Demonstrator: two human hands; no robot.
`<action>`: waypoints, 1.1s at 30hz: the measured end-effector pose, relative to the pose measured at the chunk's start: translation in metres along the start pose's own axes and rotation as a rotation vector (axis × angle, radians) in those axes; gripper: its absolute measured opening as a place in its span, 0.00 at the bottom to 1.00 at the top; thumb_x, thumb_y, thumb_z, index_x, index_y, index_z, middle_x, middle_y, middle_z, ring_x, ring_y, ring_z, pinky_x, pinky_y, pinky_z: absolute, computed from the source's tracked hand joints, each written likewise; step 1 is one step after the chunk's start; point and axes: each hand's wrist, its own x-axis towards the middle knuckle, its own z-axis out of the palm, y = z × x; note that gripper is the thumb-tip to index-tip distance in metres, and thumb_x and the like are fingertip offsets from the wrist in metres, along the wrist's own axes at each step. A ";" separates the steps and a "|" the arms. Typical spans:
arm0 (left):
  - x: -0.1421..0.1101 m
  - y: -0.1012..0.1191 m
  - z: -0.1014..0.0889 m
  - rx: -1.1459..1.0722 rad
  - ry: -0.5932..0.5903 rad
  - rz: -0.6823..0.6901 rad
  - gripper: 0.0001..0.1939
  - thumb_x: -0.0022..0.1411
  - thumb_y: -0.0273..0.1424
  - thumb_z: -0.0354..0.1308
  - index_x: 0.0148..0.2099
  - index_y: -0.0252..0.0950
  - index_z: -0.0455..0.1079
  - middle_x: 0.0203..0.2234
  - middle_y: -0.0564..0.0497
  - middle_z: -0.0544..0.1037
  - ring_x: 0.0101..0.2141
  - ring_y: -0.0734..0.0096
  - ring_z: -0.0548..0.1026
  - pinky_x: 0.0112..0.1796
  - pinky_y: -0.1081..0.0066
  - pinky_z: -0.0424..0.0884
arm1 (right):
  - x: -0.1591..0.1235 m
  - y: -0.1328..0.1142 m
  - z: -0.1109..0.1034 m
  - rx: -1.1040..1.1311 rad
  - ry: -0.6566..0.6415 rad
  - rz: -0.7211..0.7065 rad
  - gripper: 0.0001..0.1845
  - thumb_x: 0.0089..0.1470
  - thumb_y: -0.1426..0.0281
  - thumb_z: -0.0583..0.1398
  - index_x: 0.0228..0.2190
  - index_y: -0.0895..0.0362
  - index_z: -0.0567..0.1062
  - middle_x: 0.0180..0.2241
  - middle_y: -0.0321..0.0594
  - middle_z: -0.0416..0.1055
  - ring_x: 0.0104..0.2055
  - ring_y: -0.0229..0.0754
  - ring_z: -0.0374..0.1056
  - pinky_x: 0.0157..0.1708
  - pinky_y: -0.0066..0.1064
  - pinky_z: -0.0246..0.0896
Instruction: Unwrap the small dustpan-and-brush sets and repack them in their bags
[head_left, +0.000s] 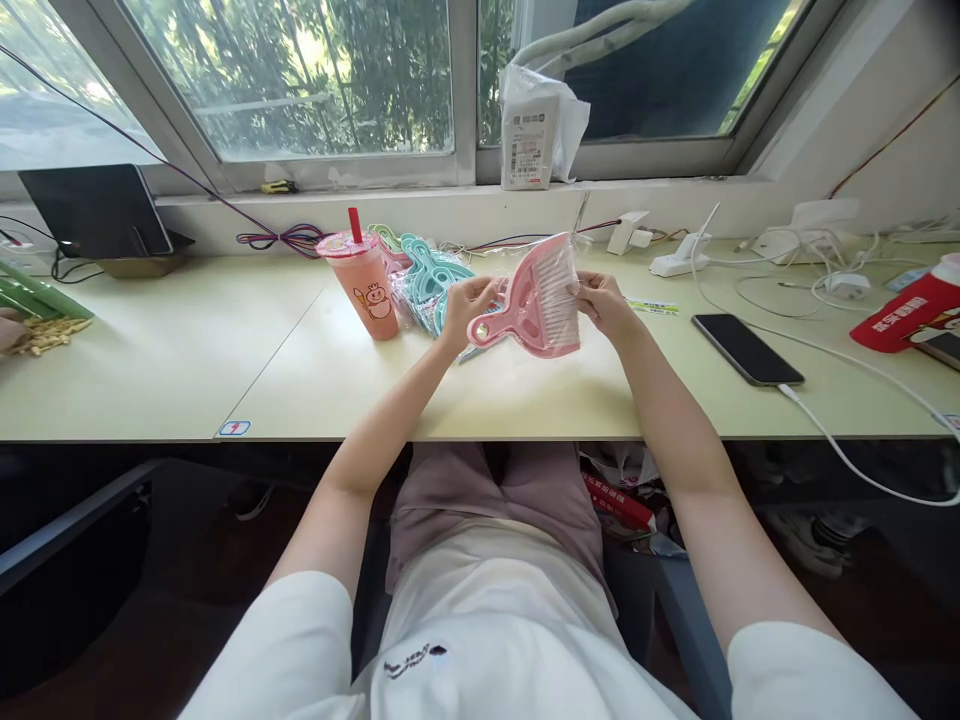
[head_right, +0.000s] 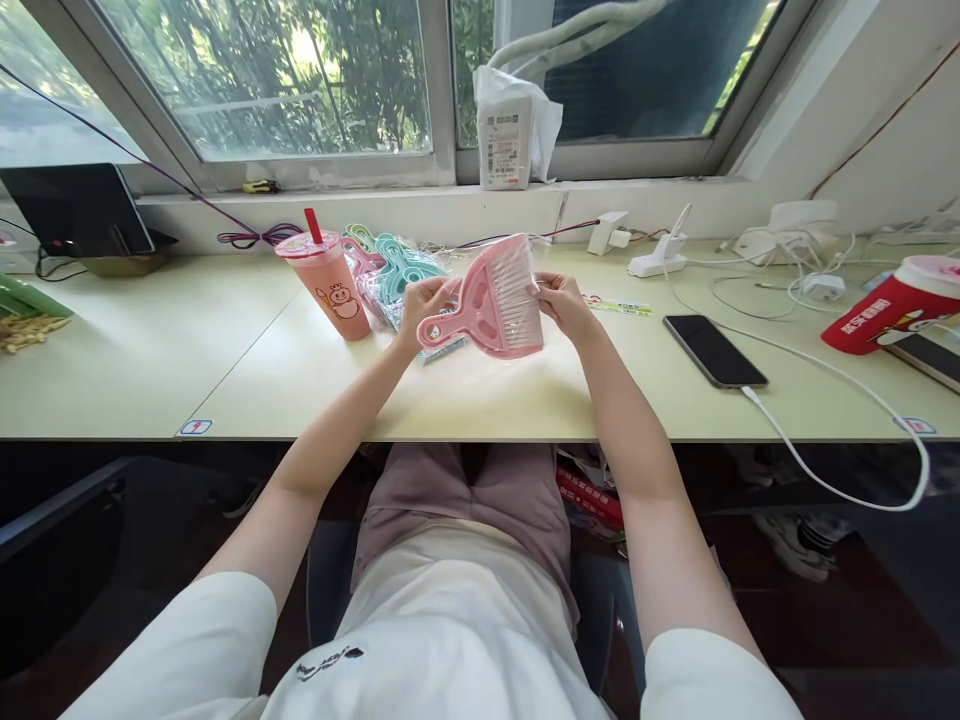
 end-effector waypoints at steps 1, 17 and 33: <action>-0.002 0.001 0.004 0.007 0.005 0.013 0.25 0.64 0.53 0.60 0.35 0.36 0.80 0.28 0.47 0.82 0.33 0.67 0.80 0.34 0.72 0.77 | -0.001 -0.001 0.001 -0.008 -0.011 0.000 0.17 0.38 0.67 0.76 0.27 0.58 0.75 0.19 0.29 0.60 0.16 0.24 0.40 0.12 0.22 0.33; 0.011 -0.010 -0.011 0.079 -0.025 -0.057 0.16 0.66 0.40 0.62 0.31 0.34 0.78 0.25 0.47 0.82 0.25 0.72 0.79 0.31 0.73 0.74 | 0.008 0.006 -0.012 -0.004 0.189 0.001 0.13 0.37 0.73 0.74 0.26 0.58 0.77 0.19 0.31 0.67 0.16 0.24 0.42 0.11 0.21 0.35; 0.002 -0.030 0.004 0.056 -0.202 -0.282 0.30 0.58 0.27 0.65 0.63 0.31 0.69 0.33 0.45 0.85 0.24 0.71 0.80 0.27 0.74 0.73 | 0.023 0.022 -0.006 0.073 0.473 -0.078 0.17 0.40 0.69 0.75 0.25 0.54 0.72 0.21 0.29 0.64 0.17 0.27 0.42 0.11 0.23 0.38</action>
